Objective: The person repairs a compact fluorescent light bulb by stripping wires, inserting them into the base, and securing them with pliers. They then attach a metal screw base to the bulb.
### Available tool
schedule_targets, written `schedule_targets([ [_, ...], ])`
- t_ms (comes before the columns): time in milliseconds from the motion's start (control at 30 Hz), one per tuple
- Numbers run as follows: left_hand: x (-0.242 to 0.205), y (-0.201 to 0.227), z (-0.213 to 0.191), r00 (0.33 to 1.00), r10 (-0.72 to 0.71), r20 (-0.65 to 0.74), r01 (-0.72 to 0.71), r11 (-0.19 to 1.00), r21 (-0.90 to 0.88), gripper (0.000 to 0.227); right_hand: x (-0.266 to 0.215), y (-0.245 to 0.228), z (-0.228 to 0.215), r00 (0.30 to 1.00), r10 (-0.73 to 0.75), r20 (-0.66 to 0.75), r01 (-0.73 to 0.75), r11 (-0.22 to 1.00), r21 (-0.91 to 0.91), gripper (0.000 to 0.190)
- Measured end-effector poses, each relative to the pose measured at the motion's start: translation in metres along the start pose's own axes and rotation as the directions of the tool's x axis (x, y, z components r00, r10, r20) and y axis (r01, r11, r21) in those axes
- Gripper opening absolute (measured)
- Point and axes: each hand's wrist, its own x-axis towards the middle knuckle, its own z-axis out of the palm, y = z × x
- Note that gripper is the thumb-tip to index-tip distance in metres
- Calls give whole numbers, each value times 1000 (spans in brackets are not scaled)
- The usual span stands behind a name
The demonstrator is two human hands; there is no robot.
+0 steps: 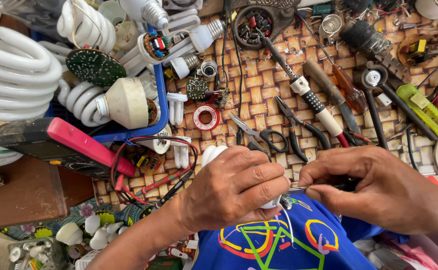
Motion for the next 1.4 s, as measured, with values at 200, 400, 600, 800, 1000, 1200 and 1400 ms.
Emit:
schedule_targets([
  [200, 2, 3, 2, 997, 4, -77, -6, 1000, -28, 21, 1, 3, -2, 991, 85, 106, -98, 988, 120, 21],
  [400, -2, 4, 4, 996, -17, -92, 9, 997, -79, 21, 2, 20, 6, 973, 110, 202, -194, 862, 467, 29],
  [600, -6, 3, 9, 994, -30, -108, 20, 996, -91, 23, -8, 54, 29, 942, 214, 257, -334, 631, 700, 18],
  [800, -7, 0, 12, 991, -46, -124, 35, 995, -91, 23, -3, 42, 28, 972, 141, 188, -227, 771, 595, 21],
  [1000, -5, 4, 17, 982, -135, -133, 89, 948, -306, 32, -4, 28, 25, 994, 31, 103, -75, 884, 461, 23],
  [1200, 1, 9, 15, 974, -144, -173, 78, 937, -341, 26, -17, 41, 41, 975, 156, 161, -223, 606, 763, 20],
  [1400, 2, 14, 23, 943, -228, -242, 121, 913, -389, 22, -18, 70, 69, 965, 112, 239, -257, 198, 946, 28],
])
